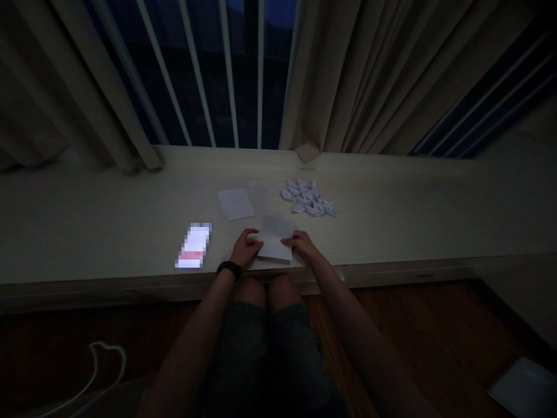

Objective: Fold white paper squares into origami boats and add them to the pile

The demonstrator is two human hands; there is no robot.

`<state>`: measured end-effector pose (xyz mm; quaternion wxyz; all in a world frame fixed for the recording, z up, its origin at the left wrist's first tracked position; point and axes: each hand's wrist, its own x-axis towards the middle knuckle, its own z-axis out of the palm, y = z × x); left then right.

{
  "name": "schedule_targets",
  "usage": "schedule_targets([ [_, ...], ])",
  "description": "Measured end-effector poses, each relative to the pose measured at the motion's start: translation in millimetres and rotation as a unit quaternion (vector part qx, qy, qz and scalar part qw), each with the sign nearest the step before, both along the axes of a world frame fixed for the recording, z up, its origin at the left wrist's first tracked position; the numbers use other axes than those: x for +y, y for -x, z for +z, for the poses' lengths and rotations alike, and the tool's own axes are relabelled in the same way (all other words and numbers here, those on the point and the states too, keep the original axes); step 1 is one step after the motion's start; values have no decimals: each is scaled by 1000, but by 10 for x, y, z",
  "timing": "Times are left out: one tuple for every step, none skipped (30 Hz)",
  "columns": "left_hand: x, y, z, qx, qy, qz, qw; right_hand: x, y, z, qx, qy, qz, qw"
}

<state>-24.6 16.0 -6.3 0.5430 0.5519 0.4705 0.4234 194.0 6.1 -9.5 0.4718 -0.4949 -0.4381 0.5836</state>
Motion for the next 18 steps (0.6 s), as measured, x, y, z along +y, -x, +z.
schedule_targets([
  [-1,2,-2,8,-7,-4,1000,2,-7,-10,1,-1,-2,1000],
  [2,4,-5,17,-15,-5,1000,2,-14,-17,1,-1,0,1000],
  [6,5,-9,26,-23,-3,999,0,-19,-23,-1,1,3,1000],
  [11,5,-13,33,-30,1,999,-2,-22,-26,0,4,7,1000],
  [16,5,-16,38,-31,5,999,-6,-23,-28,0,6,11,1000],
  [19,2,-16,38,-26,7,999,-10,-20,-29,0,5,12,1000],
  [19,-2,-14,31,-13,8,999,-14,-14,-31,-3,2,7,1000],
  [15,-7,-9,18,5,8,1000,-17,-5,-33,-11,-5,-4,1000],
  [8,-13,0,1,25,8,1000,-20,8,-35,-21,-14,-19,999],
  [-2,-19,13,-17,44,11,999,-22,24,-37,-32,-26,-34,999],
  [-12,-25,28,-32,57,15,998,-25,41,-39,-45,-39,-44,997],
  [-23,-30,44,-40,65,19,997,-28,60,-41,-61,-55,-47,995],
  [-31,-34,60,-39,68,20,997,-33,80,-43,-80,-75,-46,993],
  [-37,-36,73,-34,68,21,997,-39,99,-46,-101,-97,-40,989],
  [-40,-36,81,-29,66,21,997,-47,118,-50,-122,-117,-32,985],
  [-40,-34,84,-25,63,21,997,-55,134,-55,-142,-132,-23,981],
  [-36,-29,81,-24,61,22,998,-62,149,-62,-156,-139,-15,978],
  [-29,-22,72,-23,59,25,998,-68,160,-70,-163,-141,-8,976],
])
